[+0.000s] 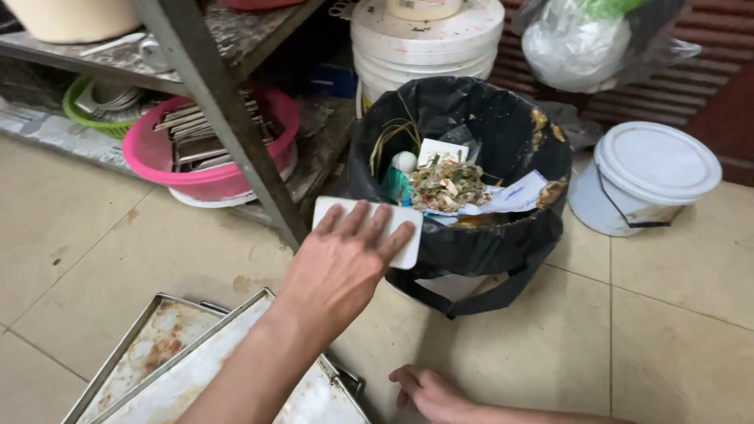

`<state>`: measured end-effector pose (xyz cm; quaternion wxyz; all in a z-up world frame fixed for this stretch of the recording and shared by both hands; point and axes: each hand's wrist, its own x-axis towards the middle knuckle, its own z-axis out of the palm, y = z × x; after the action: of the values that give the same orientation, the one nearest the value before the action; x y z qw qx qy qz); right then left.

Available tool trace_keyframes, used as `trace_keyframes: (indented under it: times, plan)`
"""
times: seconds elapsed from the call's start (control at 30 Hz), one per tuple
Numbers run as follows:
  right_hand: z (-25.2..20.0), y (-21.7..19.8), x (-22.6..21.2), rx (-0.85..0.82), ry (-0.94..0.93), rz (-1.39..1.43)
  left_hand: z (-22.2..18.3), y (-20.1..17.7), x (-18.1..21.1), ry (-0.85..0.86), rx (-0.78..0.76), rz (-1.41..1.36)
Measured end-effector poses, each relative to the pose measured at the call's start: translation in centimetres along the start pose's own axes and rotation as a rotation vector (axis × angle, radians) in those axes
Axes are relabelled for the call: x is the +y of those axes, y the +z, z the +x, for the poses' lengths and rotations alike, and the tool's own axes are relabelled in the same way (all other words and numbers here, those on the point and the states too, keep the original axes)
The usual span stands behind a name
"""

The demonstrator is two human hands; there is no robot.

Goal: Cleaning metal baking trays by scraping off burnt food residue with a plastic scraper and disposing of the waste in a trash bin.

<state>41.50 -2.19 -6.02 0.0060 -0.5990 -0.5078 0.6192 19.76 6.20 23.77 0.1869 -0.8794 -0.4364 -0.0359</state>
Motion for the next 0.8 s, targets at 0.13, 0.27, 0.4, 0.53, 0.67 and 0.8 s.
trace_keyframes:
  times: [0.13, 0.27, 0.4, 0.53, 0.67, 0.8]
  plan:
    - [1.4, 0.3, 2.0, 0.031, -0.066, 0.04, 0.4, -3.0, 0.1, 0.041, -0.177, 0.027]
    - [-0.1, 0.4, 0.8, -0.023, -0.037, -0.14, 0.5, -7.5, 0.5, 0.095, -0.358, 0.065]
    - [-0.6, 1.1, 1.1, -0.067, -0.014, -0.049, 1.3, -8.8, -1.1, -0.189, -0.342, -0.14]
    - [-2.5, 0.5, -1.1, -0.174, -0.025, -0.047, 4.6, -3.8, -4.8, -0.851, -0.033, -0.912]
    - [-3.0, 0.2, -1.2, -0.137, 0.077, -0.188, 5.8, -3.3, -5.4, -1.249, -0.15, -1.434]
    - [-0.5, 0.5, 1.8, -0.099, -0.009, -0.187, 4.8, -4.9, -6.4, -1.314, -0.483, -1.214]
